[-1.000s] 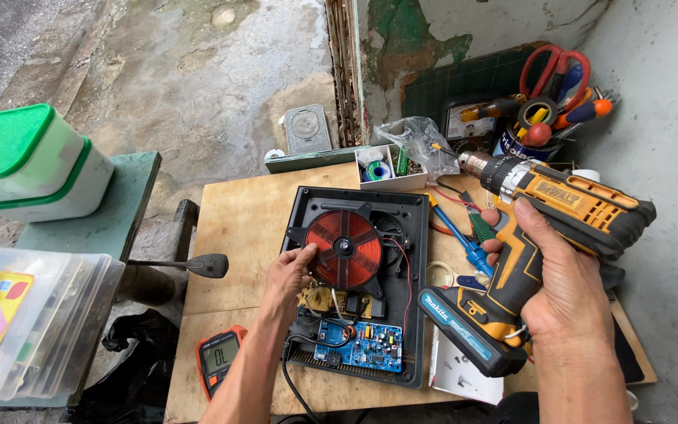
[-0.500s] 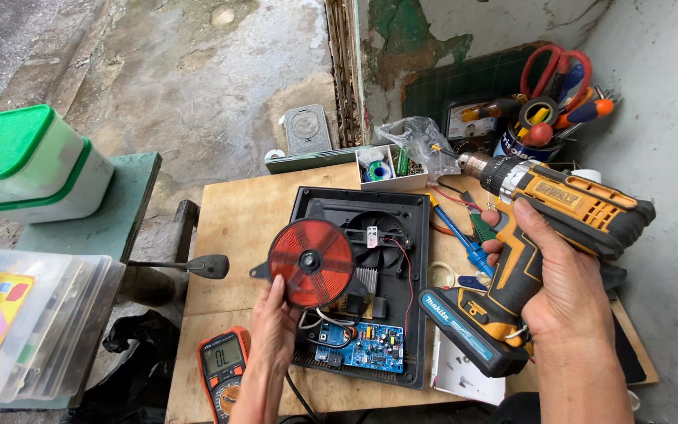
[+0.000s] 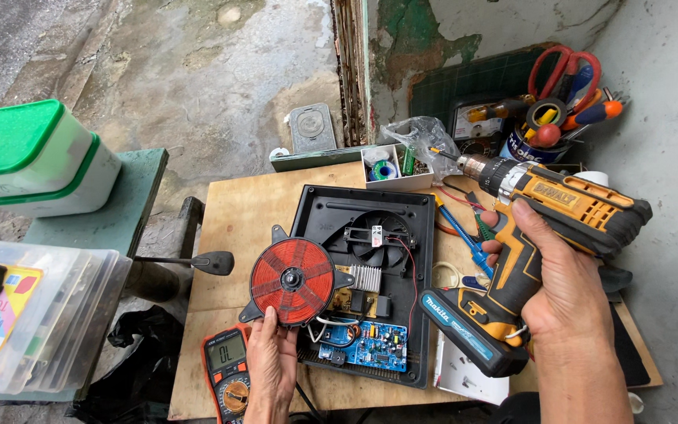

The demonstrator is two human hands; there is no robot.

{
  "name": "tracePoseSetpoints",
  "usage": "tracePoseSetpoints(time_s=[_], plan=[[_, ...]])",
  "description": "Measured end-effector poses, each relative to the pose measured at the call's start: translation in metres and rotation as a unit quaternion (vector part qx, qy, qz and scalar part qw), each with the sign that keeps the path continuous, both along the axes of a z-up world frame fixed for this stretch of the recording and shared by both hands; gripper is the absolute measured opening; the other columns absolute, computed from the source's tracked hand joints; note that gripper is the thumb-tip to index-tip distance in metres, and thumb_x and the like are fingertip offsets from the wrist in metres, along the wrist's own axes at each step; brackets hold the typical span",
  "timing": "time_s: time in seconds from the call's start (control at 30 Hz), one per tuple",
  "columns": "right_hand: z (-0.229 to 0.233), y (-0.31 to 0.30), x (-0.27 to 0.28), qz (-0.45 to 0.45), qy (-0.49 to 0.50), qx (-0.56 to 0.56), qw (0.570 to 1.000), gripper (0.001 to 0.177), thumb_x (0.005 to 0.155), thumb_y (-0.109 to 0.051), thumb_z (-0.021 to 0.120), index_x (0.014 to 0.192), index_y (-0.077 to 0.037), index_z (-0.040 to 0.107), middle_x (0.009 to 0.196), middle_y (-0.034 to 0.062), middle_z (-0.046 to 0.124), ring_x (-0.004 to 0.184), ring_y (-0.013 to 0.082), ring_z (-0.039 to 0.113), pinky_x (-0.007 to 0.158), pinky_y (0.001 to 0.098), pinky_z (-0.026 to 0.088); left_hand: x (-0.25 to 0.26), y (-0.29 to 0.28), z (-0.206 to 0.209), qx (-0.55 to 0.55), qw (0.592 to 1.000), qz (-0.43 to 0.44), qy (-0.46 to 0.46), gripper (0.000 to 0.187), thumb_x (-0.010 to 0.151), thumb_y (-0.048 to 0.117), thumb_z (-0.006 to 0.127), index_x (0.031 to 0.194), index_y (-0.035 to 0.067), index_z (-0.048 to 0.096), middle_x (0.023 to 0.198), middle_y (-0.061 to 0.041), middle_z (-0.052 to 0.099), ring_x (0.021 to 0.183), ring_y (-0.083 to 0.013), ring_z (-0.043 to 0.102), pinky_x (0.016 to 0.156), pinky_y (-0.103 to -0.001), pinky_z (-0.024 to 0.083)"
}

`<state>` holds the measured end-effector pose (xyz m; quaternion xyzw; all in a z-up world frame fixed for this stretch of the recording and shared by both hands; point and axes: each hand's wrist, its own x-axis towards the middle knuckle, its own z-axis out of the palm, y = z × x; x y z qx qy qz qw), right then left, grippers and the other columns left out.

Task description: The person uses a cordless drill to remove and install screws on a circuit board inside an open electronic device. They also use a multimeter to test connections on the board and handle various small components and tools on the workbench.

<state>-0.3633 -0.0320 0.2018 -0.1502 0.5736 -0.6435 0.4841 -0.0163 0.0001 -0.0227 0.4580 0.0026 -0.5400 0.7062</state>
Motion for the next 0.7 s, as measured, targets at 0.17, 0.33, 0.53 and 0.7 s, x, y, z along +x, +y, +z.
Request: tracePoseSetpoints(time_s=[0.17, 0.33, 0.53, 0.7], plan=[[0.007, 0.003, -0.001, -0.01, 0.007, 0.003, 1.0, 0.052, 0.098, -0.029, 0.076, 0.148, -0.019, 0.066, 0.119, 0.0135, 0.083, 0.076, 0.0206, 0.068, 0.07, 0.0306, 0.056, -0.001, 0.002, 0.006, 0.007, 1.0, -0.002, -0.001, 0.033, 0.111, 0.014, 0.061, 0.143, 0.003, 0.06, 0.139, -0.018, 0.072, 0.126, -0.0295, 0.069, 0.112, -0.047, 0.058], [-0.001, 0.003, -0.014, -0.003, -0.003, -0.024, 1.0, 0.046, 0.1, -0.029, 0.076, 0.143, -0.015, 0.067, 0.116, 0.0146, 0.082, 0.075, 0.0175, 0.067, 0.071, 0.0294, 0.057, 0.0, 0.004, 0.0, 0.003, 1.0, 0.006, 0.01, 0.037, 0.111, 0.012, 0.06, 0.147, 0.004, 0.061, 0.141, -0.017, 0.072, 0.127, -0.0278, 0.069, 0.113, -0.047, 0.057], [0.001, 0.007, -0.026, -0.028, 0.025, -0.014, 0.999, 0.046, 0.101, -0.032, 0.076, 0.144, -0.018, 0.067, 0.116, 0.0122, 0.083, 0.076, 0.0164, 0.069, 0.069, 0.0291, 0.058, 0.0, 0.005, 0.002, 0.005, 1.0, -0.003, 0.013, 0.03, 0.111, 0.012, 0.062, 0.14, 0.004, 0.061, 0.137, -0.017, 0.073, 0.124, -0.0266, 0.07, 0.113, -0.046, 0.058], [-0.009, 0.006, -0.041, -0.059, 0.038, -0.004, 0.998, 0.042, 0.101, -0.034, 0.078, 0.139, -0.018, 0.07, 0.114, 0.0101, 0.084, 0.074, 0.0172, 0.069, 0.07, 0.0296, 0.06, 0.001, 0.004, 0.003, -0.002, 1.0, -0.02, 0.0, 0.033, 0.111, 0.013, 0.062, 0.142, 0.002, 0.063, 0.139, -0.017, 0.074, 0.125, -0.0266, 0.07, 0.111, -0.043, 0.058]])
